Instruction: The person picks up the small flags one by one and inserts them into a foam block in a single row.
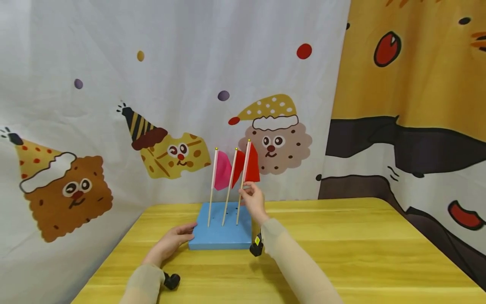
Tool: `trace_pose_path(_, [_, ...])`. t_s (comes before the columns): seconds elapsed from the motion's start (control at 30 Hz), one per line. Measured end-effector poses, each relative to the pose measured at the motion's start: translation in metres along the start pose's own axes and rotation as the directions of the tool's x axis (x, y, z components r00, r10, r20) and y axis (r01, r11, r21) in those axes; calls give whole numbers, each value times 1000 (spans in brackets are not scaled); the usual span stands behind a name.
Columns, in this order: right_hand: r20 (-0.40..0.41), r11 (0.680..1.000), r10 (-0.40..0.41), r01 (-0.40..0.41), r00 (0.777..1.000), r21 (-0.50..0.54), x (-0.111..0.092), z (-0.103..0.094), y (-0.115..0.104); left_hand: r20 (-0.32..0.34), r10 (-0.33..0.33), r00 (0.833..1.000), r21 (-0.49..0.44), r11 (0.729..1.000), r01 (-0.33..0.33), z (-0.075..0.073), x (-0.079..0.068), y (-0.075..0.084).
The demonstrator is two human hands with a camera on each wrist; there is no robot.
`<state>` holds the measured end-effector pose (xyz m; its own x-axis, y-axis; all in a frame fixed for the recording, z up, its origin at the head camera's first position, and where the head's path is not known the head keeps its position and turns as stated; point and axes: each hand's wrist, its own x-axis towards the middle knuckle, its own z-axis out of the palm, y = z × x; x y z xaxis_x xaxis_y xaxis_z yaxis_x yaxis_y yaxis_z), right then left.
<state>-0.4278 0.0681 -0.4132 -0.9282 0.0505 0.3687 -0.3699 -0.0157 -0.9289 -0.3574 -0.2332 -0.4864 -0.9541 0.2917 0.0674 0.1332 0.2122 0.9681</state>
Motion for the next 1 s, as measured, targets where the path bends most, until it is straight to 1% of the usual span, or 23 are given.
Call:
trace_pose_path(0.33, [27, 1000, -12, 12, 1000, 17, 3, -3, 9, -14, -7, 1000, -2, 1000, 7, 0, 5, 0])
trace_pose_path(0.53, [21, 1000, 5, -5, 1000, -5, 0, -3, 14, -9, -7, 1000, 0, 1000, 7, 0, 4, 2])
trace_pose_path(0.6, [21, 1000, 11, -11, 1000, 2, -1, -3, 15, -6, -8, 1000, -2, 1000, 8, 0, 3, 2])
trace_pose_path(0.73, [23, 1000, 25, -25, 999, 12, -2, -4, 17, -5, -10, 1000, -2, 1000, 10, 0, 3, 1])
trace_pose_path(1.0, [18, 998, 55, -54, 998, -8, -3, -6, 19, -11, -18, 1000, -6, 1000, 18, 1, 2, -1])
